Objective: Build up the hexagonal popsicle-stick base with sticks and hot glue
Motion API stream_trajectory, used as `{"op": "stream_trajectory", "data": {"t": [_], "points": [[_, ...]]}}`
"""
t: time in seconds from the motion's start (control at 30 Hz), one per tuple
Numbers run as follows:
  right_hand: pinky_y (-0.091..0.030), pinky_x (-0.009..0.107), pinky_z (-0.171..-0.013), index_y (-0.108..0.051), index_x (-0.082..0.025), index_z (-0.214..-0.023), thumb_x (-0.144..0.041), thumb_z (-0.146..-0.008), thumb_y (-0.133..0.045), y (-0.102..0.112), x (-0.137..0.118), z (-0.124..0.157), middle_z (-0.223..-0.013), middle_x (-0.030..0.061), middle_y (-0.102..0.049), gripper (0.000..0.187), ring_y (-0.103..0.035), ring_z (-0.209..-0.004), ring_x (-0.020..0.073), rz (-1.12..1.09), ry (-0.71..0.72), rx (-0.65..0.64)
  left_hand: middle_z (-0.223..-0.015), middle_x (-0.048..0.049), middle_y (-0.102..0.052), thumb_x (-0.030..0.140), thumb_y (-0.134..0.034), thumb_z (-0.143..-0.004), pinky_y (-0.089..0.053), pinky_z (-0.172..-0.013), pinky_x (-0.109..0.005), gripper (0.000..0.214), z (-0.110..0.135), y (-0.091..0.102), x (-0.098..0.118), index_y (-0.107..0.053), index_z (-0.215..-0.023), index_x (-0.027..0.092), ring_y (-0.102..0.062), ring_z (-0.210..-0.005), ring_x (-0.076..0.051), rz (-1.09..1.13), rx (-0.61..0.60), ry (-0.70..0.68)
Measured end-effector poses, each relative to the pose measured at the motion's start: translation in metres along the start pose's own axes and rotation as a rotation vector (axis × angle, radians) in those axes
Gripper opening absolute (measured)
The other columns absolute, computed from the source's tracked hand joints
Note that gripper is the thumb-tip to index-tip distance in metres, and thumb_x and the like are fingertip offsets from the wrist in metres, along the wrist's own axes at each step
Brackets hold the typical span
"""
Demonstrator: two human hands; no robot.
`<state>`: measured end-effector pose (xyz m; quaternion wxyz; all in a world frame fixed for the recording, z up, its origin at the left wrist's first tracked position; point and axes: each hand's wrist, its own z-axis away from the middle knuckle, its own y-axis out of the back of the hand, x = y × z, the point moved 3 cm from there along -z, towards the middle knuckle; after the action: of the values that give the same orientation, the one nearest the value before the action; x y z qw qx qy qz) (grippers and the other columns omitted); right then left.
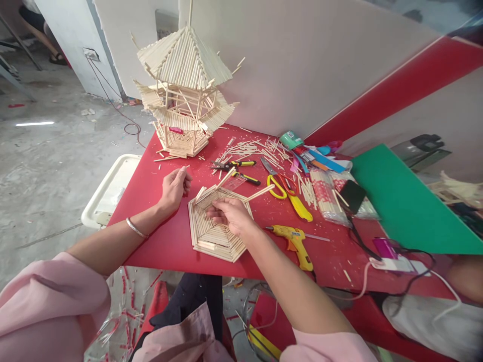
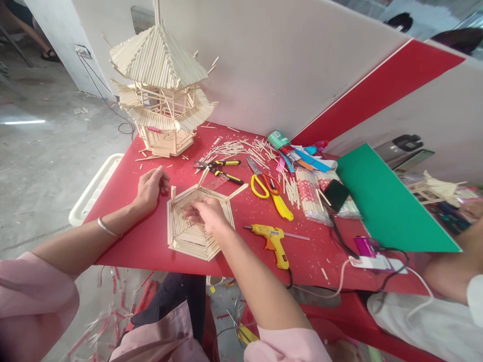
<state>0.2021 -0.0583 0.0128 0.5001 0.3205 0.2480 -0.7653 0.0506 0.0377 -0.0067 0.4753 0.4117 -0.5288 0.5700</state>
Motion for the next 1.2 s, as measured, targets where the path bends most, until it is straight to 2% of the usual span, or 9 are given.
{"op": "stream_trajectory", "data": {"t": [0.17,0.27,0.43,0.57,0.83,1.2], "points": [[-0.050,0.011,-0.040,-0.059,-0.015,-0.072,-0.004,-0.094,-0.062,0.004,-0.003,0.011,-0.058,0.0016,-0.071,0.025,-0.068,-0.046,0.0090,-0.019,0.026,0.002,-0.047,0.0034,-0.050,0.054,-0.063,-0.085,-0.035,-0.035,-0.018,0.044,0.001,0.000,0.002,-0.057,-0.061,0.018,-0.043,-0.036,-0.007,-0.007,0.013,0.010],[-0.051,0.012,-0.040,-0.060,-0.015,-0.071,-0.011,-0.090,-0.070,0.011,-0.007,0.027,-0.062,0.0011,-0.072,0.022,-0.068,-0.048,0.0092,-0.058,0.095,-0.003,-0.046,0.0033,-0.050,0.054,-0.063,-0.085,-0.035,-0.035,-0.018,0.044,0.001,0.000,0.002,-0.057,-0.061,0.018,-0.043,-0.036,-0.007,-0.017,0.012,0.012],[-0.050,0.013,-0.041,-0.062,-0.017,-0.071,-0.029,-0.072,-0.087,0.011,-0.017,0.055,-0.064,-0.0009,-0.073,0.028,-0.069,-0.051,0.0103,-0.153,0.255,-0.107,-0.046,0.0036,-0.050,0.053,-0.062,-0.086,-0.035,-0.036,-0.018,0.043,0.001,0.001,0.002,-0.057,-0.062,0.017,-0.043,-0.037,-0.007,-0.021,0.005,0.008],[-0.050,0.015,-0.041,-0.064,-0.018,-0.072,-0.038,-0.062,-0.091,0.004,-0.023,0.067,-0.065,-0.0016,-0.073,0.036,-0.068,-0.051,0.0103,-0.187,0.325,-0.165,-0.045,0.0037,-0.050,0.053,-0.064,-0.085,-0.034,-0.037,-0.018,0.043,0.001,0.001,0.002,-0.057,-0.061,0.017,-0.042,-0.036,-0.006,0.000,0.008,0.001],[-0.050,0.015,-0.041,-0.064,-0.019,-0.075,-0.037,-0.059,-0.092,0.006,-0.028,0.062,-0.066,-0.0012,-0.073,0.037,-0.067,-0.051,0.0097,-0.226,0.338,-0.109,-0.047,0.0029,-0.051,0.044,-0.056,-0.090,-0.035,-0.037,-0.018,0.039,0.000,0.002,0.001,-0.057,-0.062,0.017,-0.043,-0.037,-0.007,-0.001,0.007,0.022],[-0.050,0.015,-0.040,-0.062,-0.018,-0.073,-0.036,-0.058,-0.092,0.008,-0.028,0.057,-0.065,-0.0002,-0.073,0.038,-0.067,-0.051,0.0105,-0.227,0.338,-0.077,-0.047,0.0030,-0.050,0.047,-0.058,-0.089,-0.035,-0.035,-0.018,0.040,0.000,0.003,0.000,-0.057,-0.062,0.017,-0.044,-0.037,-0.007,-0.015,0.002,0.016]]}}
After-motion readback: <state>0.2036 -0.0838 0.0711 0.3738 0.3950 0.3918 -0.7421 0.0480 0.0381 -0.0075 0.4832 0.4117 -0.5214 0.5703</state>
